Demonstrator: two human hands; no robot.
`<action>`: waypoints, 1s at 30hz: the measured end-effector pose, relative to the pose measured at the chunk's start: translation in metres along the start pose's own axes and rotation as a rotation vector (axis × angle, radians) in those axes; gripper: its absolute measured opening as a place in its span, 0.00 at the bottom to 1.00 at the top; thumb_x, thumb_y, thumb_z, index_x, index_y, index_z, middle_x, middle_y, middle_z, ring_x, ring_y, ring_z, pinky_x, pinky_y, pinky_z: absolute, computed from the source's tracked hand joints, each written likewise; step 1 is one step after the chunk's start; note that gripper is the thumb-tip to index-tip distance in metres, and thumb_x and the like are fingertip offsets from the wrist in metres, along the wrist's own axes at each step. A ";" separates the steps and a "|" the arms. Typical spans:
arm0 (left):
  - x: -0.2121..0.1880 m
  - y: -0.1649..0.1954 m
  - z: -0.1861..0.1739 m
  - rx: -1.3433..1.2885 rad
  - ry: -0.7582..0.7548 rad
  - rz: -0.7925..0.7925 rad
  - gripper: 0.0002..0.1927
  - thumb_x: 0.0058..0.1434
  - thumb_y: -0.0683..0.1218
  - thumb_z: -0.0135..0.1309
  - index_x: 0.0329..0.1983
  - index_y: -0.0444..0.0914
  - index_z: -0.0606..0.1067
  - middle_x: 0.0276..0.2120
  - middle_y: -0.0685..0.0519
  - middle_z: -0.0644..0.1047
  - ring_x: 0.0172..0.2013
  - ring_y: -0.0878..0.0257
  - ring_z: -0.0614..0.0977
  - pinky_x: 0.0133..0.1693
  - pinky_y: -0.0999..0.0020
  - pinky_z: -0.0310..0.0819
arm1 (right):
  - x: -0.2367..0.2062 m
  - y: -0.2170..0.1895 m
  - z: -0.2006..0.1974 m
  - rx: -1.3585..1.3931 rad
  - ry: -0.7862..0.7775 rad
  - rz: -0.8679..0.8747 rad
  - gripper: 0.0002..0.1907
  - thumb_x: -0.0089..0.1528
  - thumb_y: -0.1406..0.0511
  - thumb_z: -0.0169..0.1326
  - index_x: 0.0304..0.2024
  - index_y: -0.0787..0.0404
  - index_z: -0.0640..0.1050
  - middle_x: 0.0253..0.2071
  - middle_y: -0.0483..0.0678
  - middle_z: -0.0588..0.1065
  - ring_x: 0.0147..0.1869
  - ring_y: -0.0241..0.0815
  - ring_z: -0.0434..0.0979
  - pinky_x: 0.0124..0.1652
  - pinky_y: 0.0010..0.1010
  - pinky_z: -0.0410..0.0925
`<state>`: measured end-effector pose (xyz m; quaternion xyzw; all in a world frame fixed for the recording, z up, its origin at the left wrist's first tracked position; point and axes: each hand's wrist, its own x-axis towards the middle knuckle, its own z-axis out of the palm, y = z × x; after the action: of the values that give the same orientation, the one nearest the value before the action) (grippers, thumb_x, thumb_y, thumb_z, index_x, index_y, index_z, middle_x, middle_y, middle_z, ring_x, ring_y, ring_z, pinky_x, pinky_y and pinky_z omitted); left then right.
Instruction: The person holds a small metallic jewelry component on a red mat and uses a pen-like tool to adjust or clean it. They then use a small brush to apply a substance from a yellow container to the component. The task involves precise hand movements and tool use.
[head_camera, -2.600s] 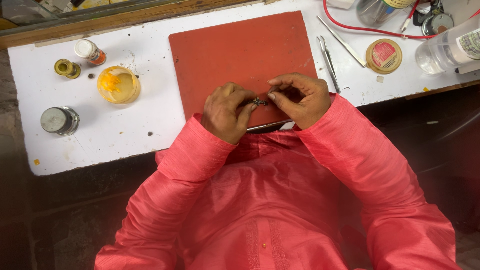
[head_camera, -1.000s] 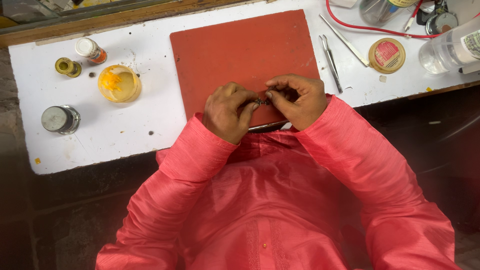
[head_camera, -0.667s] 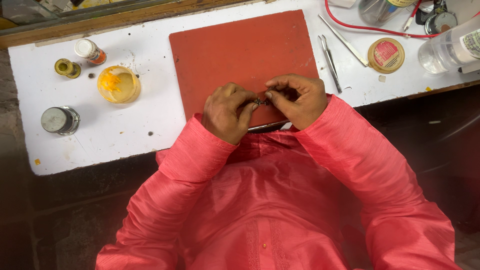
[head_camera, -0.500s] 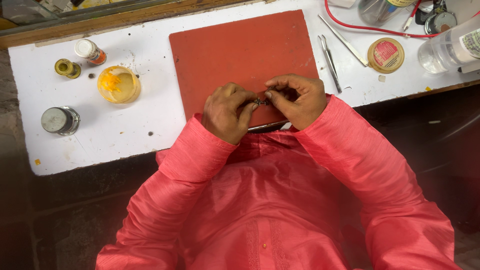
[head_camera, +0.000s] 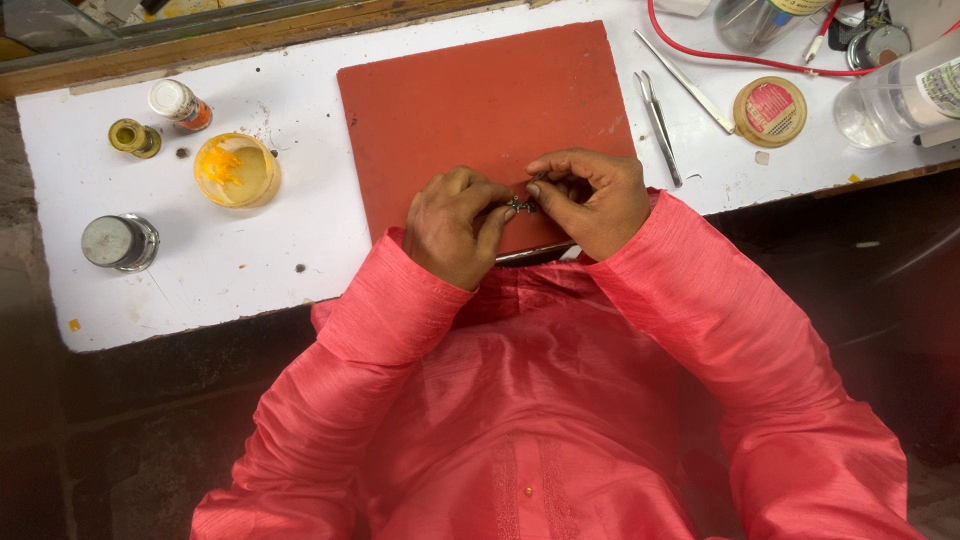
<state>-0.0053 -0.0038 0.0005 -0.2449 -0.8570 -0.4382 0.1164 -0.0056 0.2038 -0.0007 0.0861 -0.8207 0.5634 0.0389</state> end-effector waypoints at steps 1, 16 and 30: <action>0.000 0.000 0.000 0.006 0.001 0.005 0.06 0.60 0.41 0.63 0.40 0.38 0.82 0.36 0.52 0.78 0.38 0.55 0.78 0.41 0.59 0.73 | 0.000 0.001 0.000 0.010 -0.003 -0.002 0.09 0.63 0.75 0.62 0.46 0.64 0.82 0.34 0.42 0.80 0.32 0.24 0.74 0.31 0.16 0.67; -0.002 0.001 0.000 0.015 -0.013 -0.030 0.05 0.61 0.42 0.62 0.40 0.39 0.81 0.36 0.53 0.77 0.38 0.56 0.78 0.43 0.59 0.72 | 0.006 0.002 0.000 -0.008 -0.057 -0.038 0.15 0.63 0.75 0.61 0.52 0.62 0.82 0.36 0.43 0.81 0.34 0.25 0.77 0.33 0.17 0.70; -0.001 0.004 -0.001 0.010 0.003 -0.010 0.06 0.61 0.43 0.62 0.41 0.40 0.82 0.36 0.53 0.78 0.38 0.57 0.78 0.43 0.60 0.72 | 0.002 0.000 0.000 0.011 -0.093 -0.019 0.17 0.61 0.76 0.61 0.53 0.63 0.81 0.37 0.43 0.81 0.34 0.24 0.74 0.34 0.17 0.68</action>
<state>-0.0028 -0.0028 0.0030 -0.2396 -0.8603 -0.4347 0.1166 -0.0076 0.2034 -0.0005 0.1203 -0.8177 0.5629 0.0056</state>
